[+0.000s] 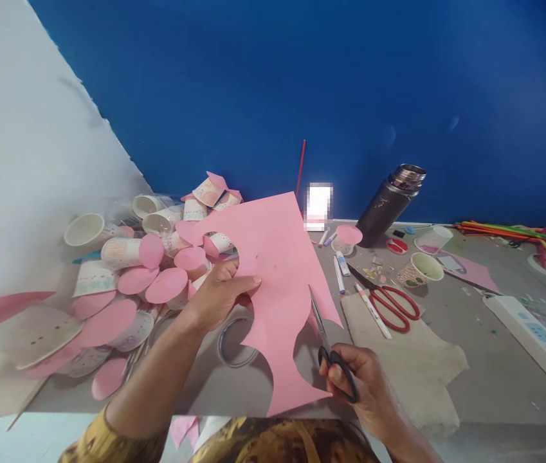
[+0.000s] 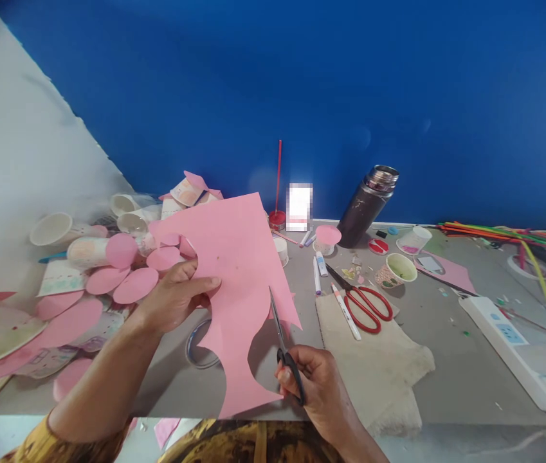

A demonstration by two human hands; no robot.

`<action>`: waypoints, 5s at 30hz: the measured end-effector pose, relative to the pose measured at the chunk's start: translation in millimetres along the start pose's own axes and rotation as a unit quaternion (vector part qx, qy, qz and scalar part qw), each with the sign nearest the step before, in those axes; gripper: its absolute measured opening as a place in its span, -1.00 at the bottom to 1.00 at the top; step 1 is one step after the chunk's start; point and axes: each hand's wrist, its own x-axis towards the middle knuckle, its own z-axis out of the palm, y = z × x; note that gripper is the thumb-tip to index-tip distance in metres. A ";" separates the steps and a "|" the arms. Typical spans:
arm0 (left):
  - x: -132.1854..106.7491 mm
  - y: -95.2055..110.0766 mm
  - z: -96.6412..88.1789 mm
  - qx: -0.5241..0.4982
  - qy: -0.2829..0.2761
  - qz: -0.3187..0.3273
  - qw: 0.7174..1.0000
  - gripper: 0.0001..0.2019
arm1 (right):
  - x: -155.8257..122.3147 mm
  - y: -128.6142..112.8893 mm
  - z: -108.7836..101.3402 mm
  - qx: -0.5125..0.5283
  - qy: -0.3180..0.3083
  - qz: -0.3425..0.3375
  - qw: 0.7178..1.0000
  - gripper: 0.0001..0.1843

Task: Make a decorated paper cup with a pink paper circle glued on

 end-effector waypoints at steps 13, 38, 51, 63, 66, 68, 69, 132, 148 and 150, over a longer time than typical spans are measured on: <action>4.6 9.3 -5.1 0.003 -0.035 -0.018 0.999 -0.85 | -5.2 -1.3 1.6 0.010 0.007 0.022 1.000 -0.32; 14.2 11.6 -13.7 0.125 -0.121 -0.038 0.984 -0.80 | -10.8 -10.9 5.7 0.027 0.015 0.034 0.999 -0.32; 20.8 19.5 -14.6 0.154 -0.194 -0.031 0.968 -0.85 | -9.4 10.6 -7.1 0.017 -0.034 0.022 0.999 -0.33; 24.7 18.8 -14.0 0.153 -0.222 -0.040 0.962 -0.78 | -8.6 9.2 -8.2 0.010 -0.041 0.029 0.999 -0.33; 25.0 19.5 -14.1 0.149 -0.229 -0.038 0.961 -0.80 | -9.0 9.6 -7.8 0.003 -0.044 0.026 0.999 -0.32; 25.2 19.8 -14.6 0.155 -0.230 -0.035 0.960 -0.80 | -9.2 9.3 -7.8 -0.003 -0.044 0.028 0.999 -0.32; 25.3 19.9 -14.9 0.157 -0.227 -0.035 0.960 -0.79 | -9.1 9.0 -7.8 -0.005 -0.044 0.030 0.999 -0.32; 25.5 33.1 -9.2 0.289 -0.301 0.013 0.909 -0.49 | -13.9 11.3 -8.7 -0.023 -0.068 0.066 0.995 -0.38; 32.2 27.5 -12.1 0.349 -0.322 0.051 0.879 -0.51 | -14.5 10.0 -10.4 -0.036 -0.078 0.067 0.994 -0.45; 34.8 26.0 -11.8 0.365 -0.334 0.067 0.866 -0.51 | -13.6 10.2 -10.4 -0.036 -0.081 0.064 0.994 -0.45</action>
